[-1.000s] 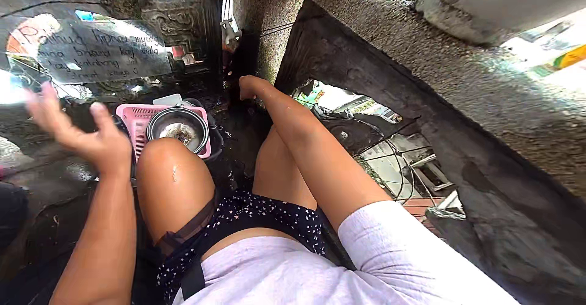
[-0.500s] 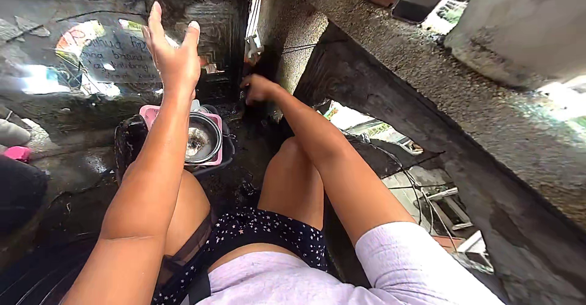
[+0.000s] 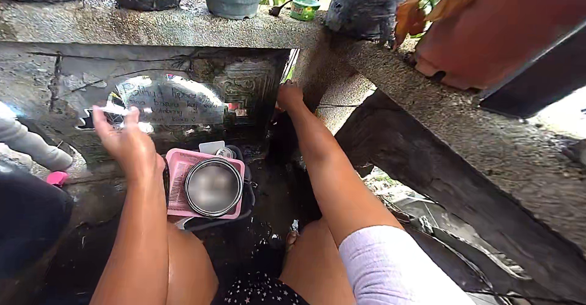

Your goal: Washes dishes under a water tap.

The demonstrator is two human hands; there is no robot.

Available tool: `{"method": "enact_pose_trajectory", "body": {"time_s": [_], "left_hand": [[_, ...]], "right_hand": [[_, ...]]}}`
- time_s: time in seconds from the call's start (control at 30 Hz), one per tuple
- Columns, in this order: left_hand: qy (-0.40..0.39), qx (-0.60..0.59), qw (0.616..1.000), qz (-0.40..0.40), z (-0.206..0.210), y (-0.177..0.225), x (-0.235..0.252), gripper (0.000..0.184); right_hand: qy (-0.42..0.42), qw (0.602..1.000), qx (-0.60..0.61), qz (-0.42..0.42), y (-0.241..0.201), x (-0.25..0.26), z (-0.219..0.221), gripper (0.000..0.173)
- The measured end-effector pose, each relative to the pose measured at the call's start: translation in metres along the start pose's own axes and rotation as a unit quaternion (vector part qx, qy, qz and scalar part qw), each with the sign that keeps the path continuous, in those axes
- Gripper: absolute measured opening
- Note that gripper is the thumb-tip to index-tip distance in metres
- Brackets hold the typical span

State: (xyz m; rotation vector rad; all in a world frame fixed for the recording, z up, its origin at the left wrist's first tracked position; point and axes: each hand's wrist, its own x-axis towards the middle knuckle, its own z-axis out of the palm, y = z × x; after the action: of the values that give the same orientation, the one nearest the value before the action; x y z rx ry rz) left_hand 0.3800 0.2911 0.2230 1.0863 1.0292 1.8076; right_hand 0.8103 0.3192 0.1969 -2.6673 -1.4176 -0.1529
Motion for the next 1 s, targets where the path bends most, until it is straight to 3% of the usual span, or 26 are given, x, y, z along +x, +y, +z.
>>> {"method": "enact_pose_trajectory", "body": {"time_s": [0.13, 0.27, 0.43, 0.53, 0.63, 0.7, 0.73, 0.77, 0.8, 0.87, 0.9, 1.0], "left_hand": [[0.002, 0.014, 1.0, -0.003, 0.002, -0.009, 0.0, 0.075], [-0.015, 0.04, 0.999, -0.029, 0.002, -0.012, -0.008, 0.072], [-0.046, 0.063, 0.997, -0.022, -0.002, -0.017, -0.011, 0.065], [-0.051, 0.062, 0.996, -0.034, -0.013, -0.023, -0.005, 0.063], [-0.047, 0.067, 0.996, -0.046, -0.026, -0.024, 0.003, 0.063], [-0.043, 0.071, 0.996, -0.037, -0.038, -0.025, 0.009, 0.064], [-0.04, 0.066, 0.997, -0.027, -0.043, -0.026, 0.014, 0.065], [-0.034, 0.058, 0.998, -0.015, -0.048, -0.028, 0.019, 0.065], [-0.027, 0.054, 0.998, -0.001, -0.053, -0.029, 0.025, 0.066], [0.001, 0.058, 0.998, 0.024, -0.063, -0.028, 0.036, 0.066], [0.011, 0.063, 0.998, 0.025, -0.069, -0.027, 0.042, 0.065], [-0.012, 0.128, 0.992, 0.012, -0.082, -0.029, 0.053, 0.05]], "right_hand": [[-0.009, 1.0, 0.003, 0.018, -0.011, 0.025, 0.034, 0.035], [0.034, 0.999, 0.003, 0.034, -0.011, 0.049, 0.058, 0.037], [0.005, 1.0, -0.006, 0.026, 0.002, 0.062, 0.052, 0.026], [0.011, 1.0, 0.024, 0.008, 0.026, 0.069, 0.059, 0.032], [0.143, 0.988, 0.059, -0.018, 0.027, 0.043, 0.069, 0.045], [0.281, 0.95, 0.044, -0.132, 0.013, 0.003, 0.093, 0.041], [0.285, 0.936, 0.035, -0.201, 0.009, -0.016, 0.111, 0.037], [0.229, 0.943, 0.028, -0.241, 0.006, -0.032, 0.132, 0.035], [0.109, 0.966, 0.02, -0.234, 0.004, -0.044, 0.15, 0.039], [-0.171, 0.977, 0.05, -0.115, 0.003, -0.043, 0.181, 0.046], [-0.244, 0.965, 0.085, -0.04, 0.007, -0.034, 0.192, 0.047], [-0.292, 0.926, 0.219, 0.098, 0.025, -0.019, 0.21, 0.045]]}}
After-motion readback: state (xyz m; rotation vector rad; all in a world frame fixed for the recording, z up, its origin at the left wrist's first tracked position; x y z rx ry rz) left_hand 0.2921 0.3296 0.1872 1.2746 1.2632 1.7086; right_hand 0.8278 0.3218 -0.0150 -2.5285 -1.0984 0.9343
